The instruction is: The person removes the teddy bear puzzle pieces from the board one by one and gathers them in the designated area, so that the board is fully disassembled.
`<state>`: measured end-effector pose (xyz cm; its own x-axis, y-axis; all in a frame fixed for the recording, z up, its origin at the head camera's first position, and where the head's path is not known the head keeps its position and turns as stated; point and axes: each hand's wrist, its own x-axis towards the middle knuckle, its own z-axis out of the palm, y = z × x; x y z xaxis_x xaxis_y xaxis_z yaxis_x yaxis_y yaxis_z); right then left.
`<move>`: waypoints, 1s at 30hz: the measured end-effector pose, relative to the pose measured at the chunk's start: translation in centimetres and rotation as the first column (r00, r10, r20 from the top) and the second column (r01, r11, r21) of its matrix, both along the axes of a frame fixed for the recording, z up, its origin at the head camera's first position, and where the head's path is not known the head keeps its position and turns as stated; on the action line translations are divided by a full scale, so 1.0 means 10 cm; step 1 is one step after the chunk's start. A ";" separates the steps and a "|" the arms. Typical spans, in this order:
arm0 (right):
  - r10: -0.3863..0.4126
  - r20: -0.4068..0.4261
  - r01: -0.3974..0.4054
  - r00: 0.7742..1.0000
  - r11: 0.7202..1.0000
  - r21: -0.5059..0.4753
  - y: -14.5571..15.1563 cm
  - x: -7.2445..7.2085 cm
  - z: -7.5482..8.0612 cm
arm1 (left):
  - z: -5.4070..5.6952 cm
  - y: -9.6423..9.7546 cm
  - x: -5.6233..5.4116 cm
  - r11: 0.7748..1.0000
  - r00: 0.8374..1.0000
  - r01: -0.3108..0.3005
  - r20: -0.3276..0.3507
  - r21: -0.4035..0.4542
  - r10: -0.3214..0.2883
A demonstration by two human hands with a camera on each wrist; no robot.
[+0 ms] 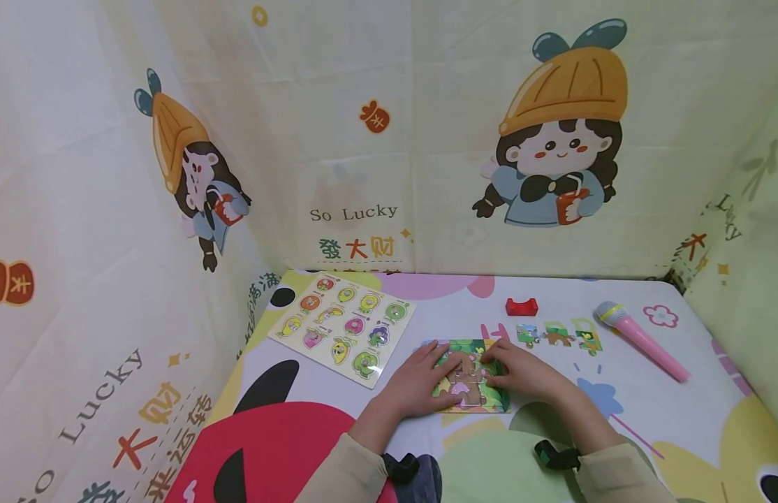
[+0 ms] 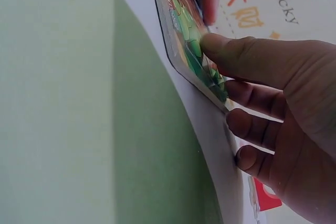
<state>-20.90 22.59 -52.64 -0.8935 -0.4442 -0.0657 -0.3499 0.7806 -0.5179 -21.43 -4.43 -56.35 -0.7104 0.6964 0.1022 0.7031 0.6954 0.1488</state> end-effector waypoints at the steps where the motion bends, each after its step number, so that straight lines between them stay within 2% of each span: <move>1: -0.003 0.003 0.003 1.000 1.000 -0.003 0.00 0.00 0.00 | 0.00 0.00 0.00 1.000 1.000 0.002 0.000 -0.003 -0.002; 16: -0.034 0.076 0.035 0.997 0.999 -0.018 -0.02 -0.03 0.02 | -0.05 -0.01 -0.03 0.999 1.000 0.006 -0.003 -0.033 -0.006; 30: -0.031 0.131 0.038 0.991 0.998 -0.052 -0.03 -0.04 0.03 | -0.03 0.01 -0.02 0.999 1.000 -0.001 0.018 -0.047 0.001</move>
